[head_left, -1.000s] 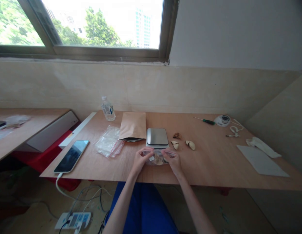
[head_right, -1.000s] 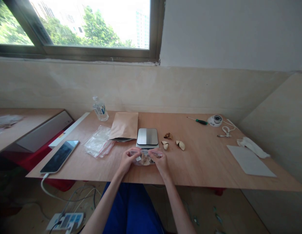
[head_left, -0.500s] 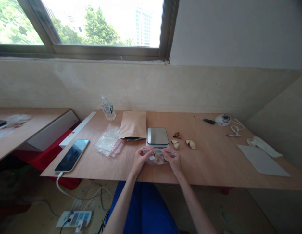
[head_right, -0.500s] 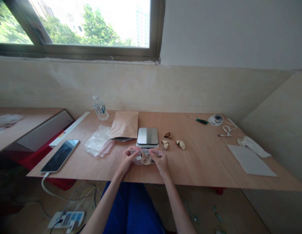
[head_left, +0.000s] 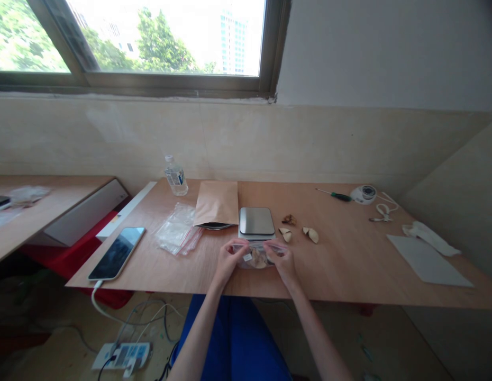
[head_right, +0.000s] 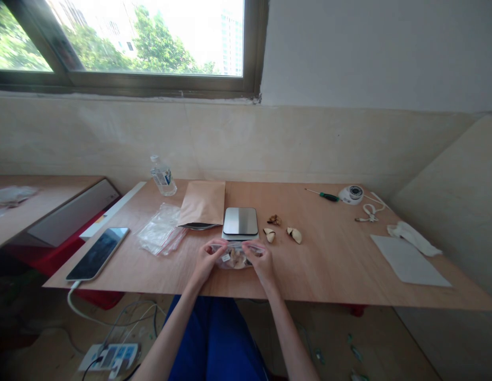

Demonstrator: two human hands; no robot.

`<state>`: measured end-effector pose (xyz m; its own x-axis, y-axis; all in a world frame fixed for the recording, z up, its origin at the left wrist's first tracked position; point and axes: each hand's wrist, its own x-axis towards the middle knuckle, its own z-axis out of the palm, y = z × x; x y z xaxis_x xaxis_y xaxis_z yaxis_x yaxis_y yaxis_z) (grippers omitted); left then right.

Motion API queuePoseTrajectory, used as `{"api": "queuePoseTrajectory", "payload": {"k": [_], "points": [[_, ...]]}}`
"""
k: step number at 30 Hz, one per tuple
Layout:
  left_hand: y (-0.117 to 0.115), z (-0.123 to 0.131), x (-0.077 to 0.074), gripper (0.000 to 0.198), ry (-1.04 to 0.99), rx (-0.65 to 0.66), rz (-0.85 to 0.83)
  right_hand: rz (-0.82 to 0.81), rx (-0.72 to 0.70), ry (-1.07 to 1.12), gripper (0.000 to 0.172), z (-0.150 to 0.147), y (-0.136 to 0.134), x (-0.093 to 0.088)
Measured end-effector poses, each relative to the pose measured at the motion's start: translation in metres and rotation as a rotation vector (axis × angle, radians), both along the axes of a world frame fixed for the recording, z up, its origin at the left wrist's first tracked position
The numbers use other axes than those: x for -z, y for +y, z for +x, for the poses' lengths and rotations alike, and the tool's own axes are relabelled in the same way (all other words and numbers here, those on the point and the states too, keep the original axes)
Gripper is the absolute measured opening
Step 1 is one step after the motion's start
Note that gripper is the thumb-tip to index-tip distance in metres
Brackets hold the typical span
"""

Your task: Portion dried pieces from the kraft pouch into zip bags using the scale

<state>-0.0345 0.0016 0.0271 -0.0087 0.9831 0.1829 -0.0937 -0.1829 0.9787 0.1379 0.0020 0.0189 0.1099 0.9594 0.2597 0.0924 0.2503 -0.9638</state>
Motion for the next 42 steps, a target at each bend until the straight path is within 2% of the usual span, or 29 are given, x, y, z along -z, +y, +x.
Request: {"api": "queuePoseTrajectory", "payload": {"k": [7,22,31,42], "points": [[-0.001,0.0009,-0.0033,0.02,0.056,0.039,0.003,-0.009,-0.014,-0.008,0.017,-0.0014,0.0004,0.0017],[-0.0039,0.005,-0.0025,0.018,0.089,-0.081,0.063,0.06,0.022,-0.084,0.015,-0.0025,0.0012,-0.0018],[-0.009,0.0059,-0.0041,0.016,0.045,0.056,0.036,-0.006,-0.164,-0.032,0.018,0.0023,-0.0022,-0.0018],[-0.0095,0.007,-0.0053,0.014,0.006,0.051,0.038,0.036,-0.129,-0.074,0.018,-0.0021,0.0004,0.0074]]}}
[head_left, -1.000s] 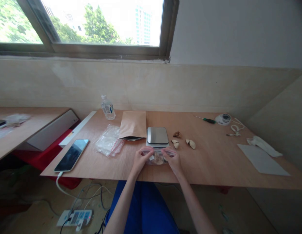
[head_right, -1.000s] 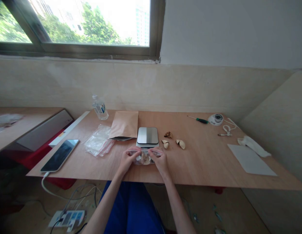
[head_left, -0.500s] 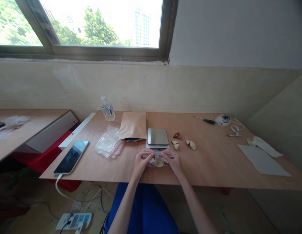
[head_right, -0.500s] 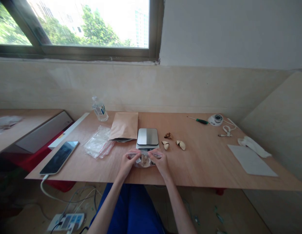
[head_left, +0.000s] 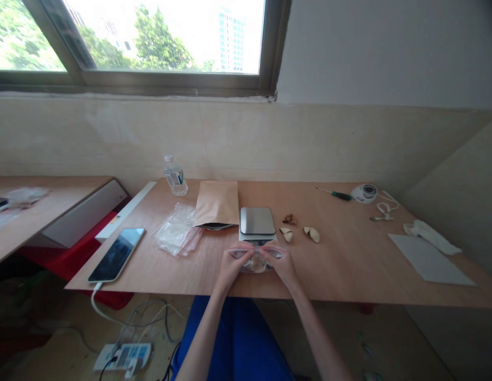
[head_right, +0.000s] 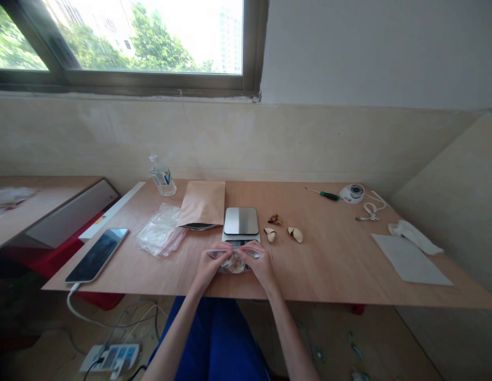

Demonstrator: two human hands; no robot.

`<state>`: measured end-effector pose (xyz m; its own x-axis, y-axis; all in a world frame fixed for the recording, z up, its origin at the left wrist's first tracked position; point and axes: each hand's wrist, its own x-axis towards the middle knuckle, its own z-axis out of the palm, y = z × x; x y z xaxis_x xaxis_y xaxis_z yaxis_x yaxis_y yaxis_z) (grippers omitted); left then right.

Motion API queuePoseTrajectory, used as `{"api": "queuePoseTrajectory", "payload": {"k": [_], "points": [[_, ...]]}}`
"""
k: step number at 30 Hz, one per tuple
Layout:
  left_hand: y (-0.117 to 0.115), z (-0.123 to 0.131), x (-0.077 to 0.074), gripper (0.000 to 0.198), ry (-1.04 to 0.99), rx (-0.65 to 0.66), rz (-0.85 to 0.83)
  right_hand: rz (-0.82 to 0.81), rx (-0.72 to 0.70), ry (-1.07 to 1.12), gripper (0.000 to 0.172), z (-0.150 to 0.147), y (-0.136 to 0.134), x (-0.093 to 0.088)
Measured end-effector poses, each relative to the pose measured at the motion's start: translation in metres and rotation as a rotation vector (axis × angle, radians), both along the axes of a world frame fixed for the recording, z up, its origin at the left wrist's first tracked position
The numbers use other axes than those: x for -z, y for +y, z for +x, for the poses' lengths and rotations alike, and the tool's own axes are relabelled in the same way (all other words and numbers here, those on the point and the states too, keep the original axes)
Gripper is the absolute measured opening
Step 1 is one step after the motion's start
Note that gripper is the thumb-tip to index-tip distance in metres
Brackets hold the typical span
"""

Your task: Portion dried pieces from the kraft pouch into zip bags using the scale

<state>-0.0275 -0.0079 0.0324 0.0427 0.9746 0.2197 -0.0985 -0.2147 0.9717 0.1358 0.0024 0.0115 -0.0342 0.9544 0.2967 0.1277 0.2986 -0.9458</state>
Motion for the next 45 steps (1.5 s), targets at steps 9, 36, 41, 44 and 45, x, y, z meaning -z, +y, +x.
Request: {"api": "queuePoseTrajectory", "payload": {"k": [9,36,41,44,45], "points": [[-0.001,0.001,0.0,0.015,0.059,-0.062,0.005,0.032,0.105,0.006,0.015,-0.008,-0.004,-0.006],[-0.002,0.014,-0.013,0.034,0.063,-0.172,-0.025,-0.105,0.081,0.055,0.036,-0.002,-0.006,-0.028],[0.003,0.012,-0.019,0.053,0.068,-0.278,-0.129,-0.11,0.114,-0.002,0.048,0.006,-0.006,-0.03],[0.006,0.014,-0.025,0.056,0.011,-0.267,-0.222,-0.095,0.128,-0.03,0.053,0.007,-0.005,-0.032],[0.006,0.014,-0.026,0.057,-0.009,-0.264,-0.253,-0.1,0.123,-0.022,0.053,0.007,-0.005,-0.032]]}}
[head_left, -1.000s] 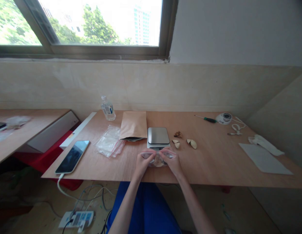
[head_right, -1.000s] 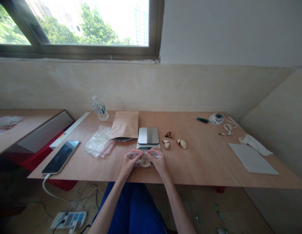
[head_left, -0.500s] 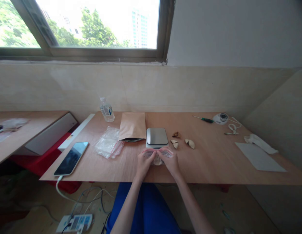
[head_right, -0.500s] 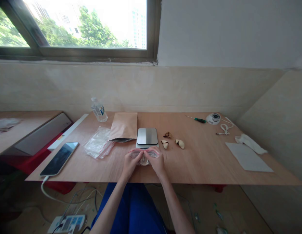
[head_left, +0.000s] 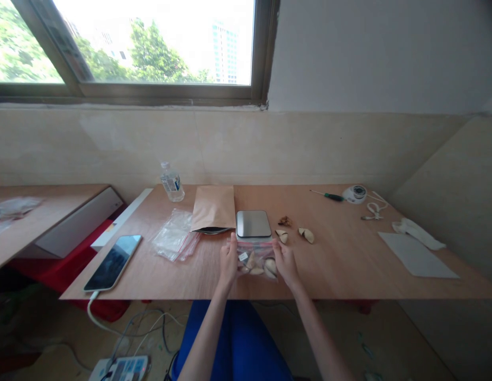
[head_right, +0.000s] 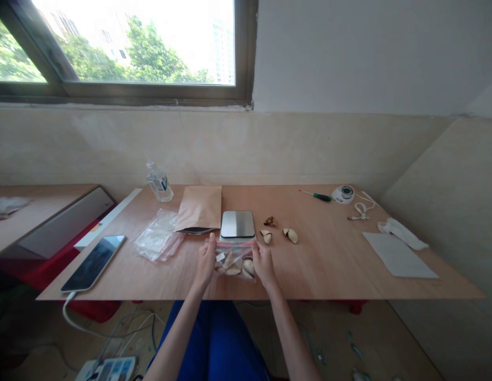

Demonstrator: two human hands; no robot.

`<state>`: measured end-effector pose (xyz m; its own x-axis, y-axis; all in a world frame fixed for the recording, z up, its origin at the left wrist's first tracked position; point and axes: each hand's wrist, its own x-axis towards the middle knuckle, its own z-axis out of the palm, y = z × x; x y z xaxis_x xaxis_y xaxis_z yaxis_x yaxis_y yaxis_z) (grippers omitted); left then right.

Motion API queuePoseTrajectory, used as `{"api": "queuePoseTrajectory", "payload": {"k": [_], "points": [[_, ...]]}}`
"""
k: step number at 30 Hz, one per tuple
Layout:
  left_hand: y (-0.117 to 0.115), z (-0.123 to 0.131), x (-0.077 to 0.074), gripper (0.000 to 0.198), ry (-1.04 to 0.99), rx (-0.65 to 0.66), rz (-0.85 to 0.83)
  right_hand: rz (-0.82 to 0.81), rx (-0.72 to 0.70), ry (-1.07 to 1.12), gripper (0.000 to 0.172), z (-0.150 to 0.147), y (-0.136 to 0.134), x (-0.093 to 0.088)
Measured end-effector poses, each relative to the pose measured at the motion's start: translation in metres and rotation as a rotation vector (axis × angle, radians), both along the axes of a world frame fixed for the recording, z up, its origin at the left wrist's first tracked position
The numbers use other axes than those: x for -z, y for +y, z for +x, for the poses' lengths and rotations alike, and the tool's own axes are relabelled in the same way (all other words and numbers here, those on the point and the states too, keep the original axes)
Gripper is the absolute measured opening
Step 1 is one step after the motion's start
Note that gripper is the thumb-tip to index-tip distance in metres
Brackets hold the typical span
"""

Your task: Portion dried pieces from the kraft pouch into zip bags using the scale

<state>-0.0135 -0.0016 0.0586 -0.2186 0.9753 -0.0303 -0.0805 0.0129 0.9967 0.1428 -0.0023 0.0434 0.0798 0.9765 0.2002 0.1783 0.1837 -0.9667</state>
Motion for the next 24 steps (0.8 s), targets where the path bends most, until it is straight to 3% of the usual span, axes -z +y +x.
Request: {"api": "queuePoseTrajectory", "payload": {"k": [7,12,16,20,24], "points": [[0.001,0.005,0.005,0.061,-0.12,-0.082,-0.169,-0.086,-0.108,0.092,0.057,0.01,0.0,0.009],[0.006,0.012,0.009,0.067,-0.3,-0.071,-0.179,-0.124,-0.14,0.138,0.06,0.019,-0.002,0.002],[0.011,0.012,0.006,0.077,-0.307,-0.04,-0.141,-0.155,-0.248,0.158,0.044,0.019,-0.006,-0.002],[0.014,0.004,0.009,0.073,-0.085,-0.034,-0.06,-0.162,-0.108,0.18,0.035,0.028,0.007,-0.001],[0.013,-0.013,0.022,0.063,0.0,-0.02,0.007,-0.11,0.198,0.199,0.038,0.069,0.053,-0.011]]}}
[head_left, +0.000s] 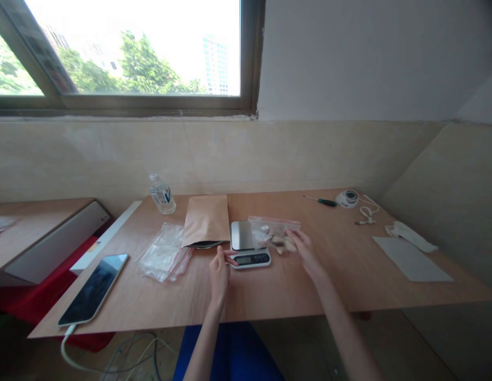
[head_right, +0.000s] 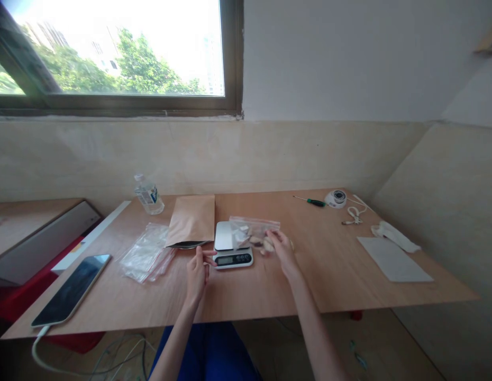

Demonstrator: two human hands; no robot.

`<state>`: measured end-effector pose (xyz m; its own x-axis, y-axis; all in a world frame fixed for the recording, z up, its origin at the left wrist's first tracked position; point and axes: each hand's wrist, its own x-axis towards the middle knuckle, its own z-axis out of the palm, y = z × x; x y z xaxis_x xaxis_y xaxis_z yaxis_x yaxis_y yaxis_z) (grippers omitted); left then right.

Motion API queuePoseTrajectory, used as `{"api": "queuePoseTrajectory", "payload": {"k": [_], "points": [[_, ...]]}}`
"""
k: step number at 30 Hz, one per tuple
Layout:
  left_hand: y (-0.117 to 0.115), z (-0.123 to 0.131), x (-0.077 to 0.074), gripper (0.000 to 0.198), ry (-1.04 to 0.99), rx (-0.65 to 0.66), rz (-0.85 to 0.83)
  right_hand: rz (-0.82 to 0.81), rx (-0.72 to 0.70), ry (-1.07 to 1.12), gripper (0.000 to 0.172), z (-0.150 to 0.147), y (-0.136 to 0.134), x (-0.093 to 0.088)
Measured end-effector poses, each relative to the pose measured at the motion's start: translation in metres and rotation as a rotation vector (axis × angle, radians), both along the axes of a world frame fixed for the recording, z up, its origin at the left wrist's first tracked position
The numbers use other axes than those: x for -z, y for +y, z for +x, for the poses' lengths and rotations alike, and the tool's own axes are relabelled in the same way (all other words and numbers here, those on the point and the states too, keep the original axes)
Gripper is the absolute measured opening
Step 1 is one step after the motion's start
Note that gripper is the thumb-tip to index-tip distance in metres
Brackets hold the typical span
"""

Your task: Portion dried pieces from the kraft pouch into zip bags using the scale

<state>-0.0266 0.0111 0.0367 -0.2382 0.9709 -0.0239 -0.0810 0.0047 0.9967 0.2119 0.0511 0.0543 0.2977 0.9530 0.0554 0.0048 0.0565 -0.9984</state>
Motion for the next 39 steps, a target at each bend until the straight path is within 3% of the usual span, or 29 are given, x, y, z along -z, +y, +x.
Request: {"api": "queuePoseTrajectory", "payload": {"k": [2,6,10,15,20,23,27,32,36,39], "points": [[-0.005,-0.01,0.009,0.062,0.039,-0.026,-0.007,-0.029,0.103,-0.087,0.038,0.027,0.03,-0.007],[-0.015,-0.023,0.022,0.059,0.082,-0.043,-0.02,-0.076,0.117,-0.2,0.028,0.066,0.082,-0.013],[-0.018,-0.023,0.022,0.056,0.118,0.028,-0.014,-0.103,0.206,-0.361,0.023,0.078,0.1,-0.004],[-0.015,-0.021,0.018,0.058,0.142,0.025,-0.024,-0.081,0.388,-0.568,0.037,0.075,0.063,0.029],[-0.016,-0.021,0.016,0.06,0.209,0.064,-0.039,0.063,0.092,-1.047,0.033,0.071,0.01,0.072],[-0.016,-0.021,0.015,0.061,0.226,0.07,-0.039,0.13,0.066,-1.044,0.025,0.07,0.005,0.073],[-0.017,-0.02,0.015,0.06,0.219,0.07,-0.043,0.266,0.08,-0.868,0.028,0.042,0.028,0.042],[-0.016,-0.02,0.019,0.06,0.177,0.082,-0.042,0.339,-0.163,-0.829,0.024,-0.041,0.059,0.007],[-0.016,-0.023,0.024,0.058,0.144,0.08,-0.048,0.332,-0.271,-0.97,0.022,-0.076,0.065,0.011],[-0.017,-0.024,0.026,0.057,0.126,0.087,-0.054,0.346,-0.155,-1.02,0.033,-0.066,0.054,0.023]]}}
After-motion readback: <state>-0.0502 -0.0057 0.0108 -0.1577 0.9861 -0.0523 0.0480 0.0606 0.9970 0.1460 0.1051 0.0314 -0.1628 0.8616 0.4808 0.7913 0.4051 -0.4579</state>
